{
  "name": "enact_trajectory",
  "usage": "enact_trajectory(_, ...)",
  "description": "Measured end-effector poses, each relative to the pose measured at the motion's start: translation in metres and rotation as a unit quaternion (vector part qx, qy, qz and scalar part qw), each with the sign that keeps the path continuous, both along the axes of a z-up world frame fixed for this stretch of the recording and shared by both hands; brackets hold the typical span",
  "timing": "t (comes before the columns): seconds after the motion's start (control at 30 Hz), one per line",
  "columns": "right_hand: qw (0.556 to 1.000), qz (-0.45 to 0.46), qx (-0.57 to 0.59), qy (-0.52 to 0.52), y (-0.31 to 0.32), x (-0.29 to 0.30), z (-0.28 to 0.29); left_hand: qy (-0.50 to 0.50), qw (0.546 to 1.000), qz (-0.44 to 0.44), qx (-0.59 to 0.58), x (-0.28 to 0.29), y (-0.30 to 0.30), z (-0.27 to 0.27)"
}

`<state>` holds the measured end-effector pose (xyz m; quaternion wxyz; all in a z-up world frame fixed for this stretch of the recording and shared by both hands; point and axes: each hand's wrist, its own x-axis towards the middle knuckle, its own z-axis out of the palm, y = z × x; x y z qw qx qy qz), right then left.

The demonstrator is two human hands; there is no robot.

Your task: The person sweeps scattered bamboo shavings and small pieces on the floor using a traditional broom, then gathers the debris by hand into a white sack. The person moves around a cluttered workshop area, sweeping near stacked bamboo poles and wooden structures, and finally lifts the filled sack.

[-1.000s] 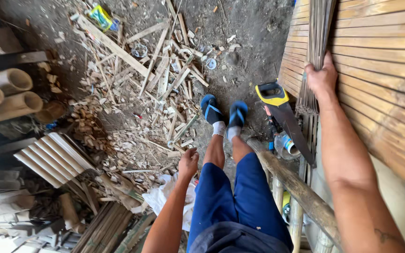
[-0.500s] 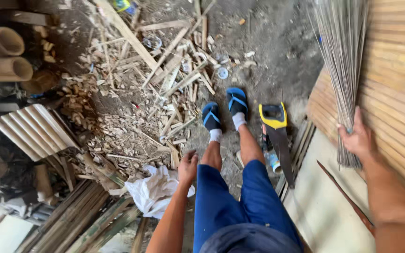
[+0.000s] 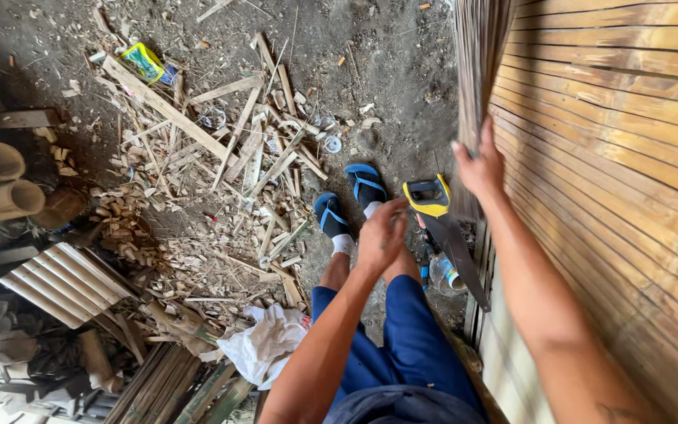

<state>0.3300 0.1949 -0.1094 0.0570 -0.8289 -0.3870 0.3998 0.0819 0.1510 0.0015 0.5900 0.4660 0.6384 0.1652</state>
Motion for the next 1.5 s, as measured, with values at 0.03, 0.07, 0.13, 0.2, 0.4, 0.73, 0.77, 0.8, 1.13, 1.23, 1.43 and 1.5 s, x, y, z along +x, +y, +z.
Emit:
enact_trajectory(0.03, 0.995, -0.053, -0.073, 0.052, 0.021, -0.013, -0.015, -0.025, 0.999, -0.023, 0.023, 0.015, 0.014, 0.019)
enact_trajectory(0.07, 0.978, -0.105, -0.145, 0.103, 0.032, -0.028, -0.024, -0.05, 0.997, -0.045, 0.046, 0.028, 0.027, 0.04)
enact_trajectory(0.13, 0.977, 0.126, -0.122, 0.121, 0.025, -0.057, -0.031, -0.15, 0.977, -0.106, 0.107, 0.053, 0.054, 0.072)
enact_trajectory(0.2, 0.964, 0.193, -0.095, 0.154, -0.008, -0.069, -0.017, -0.182, 0.973, -0.116, 0.077, 0.074, 0.071, 0.096)
enact_trajectory(0.4, 0.993, 0.026, -0.1, 0.051, -0.015, -0.033, 0.041, -0.098, 0.993, -0.026, 0.06, 0.023, 0.056, 0.076)
enact_trajectory(0.73, 0.936, 0.224, -0.233, 0.141, -0.05, -0.166, 0.062, 0.232, 0.944, 0.074, -0.222, -0.18, -0.209, -0.006)
enact_trajectory(0.77, 0.942, 0.231, -0.18, 0.164, -0.061, -0.158, 0.075, 0.227, 0.94, 0.104, -0.233, -0.187, -0.24, 0.0)
enact_trajectory(0.8, 0.945, 0.236, -0.127, 0.188, -0.068, -0.143, 0.086, 0.222, 0.935, 0.135, -0.243, -0.193, -0.268, 0.007)
enact_trajectory(1.13, 0.958, 0.225, -0.163, 0.072, -0.057, -0.287, -0.026, 0.143, 0.861, 0.375, -0.311, -0.195, -0.411, 0.01)
enact_trajectory(1.23, 0.935, 0.258, -0.132, 0.206, -0.107, -0.335, 0.005, 0.13, 0.866, 0.42, -0.237, -0.196, -0.438, 0.005)
enact_trajectory(1.43, 0.949, 0.275, -0.059, 0.142, -0.2, -0.384, 0.105, 0.155, 0.877, 0.441, -0.111, -0.259, -0.506, -0.031)
enact_trajectory(1.5, 0.953, 0.287, -0.045, 0.086, -0.221, -0.41, 0.116, 0.196, 0.86, 0.468, -0.06, -0.306, -0.544, -0.057)
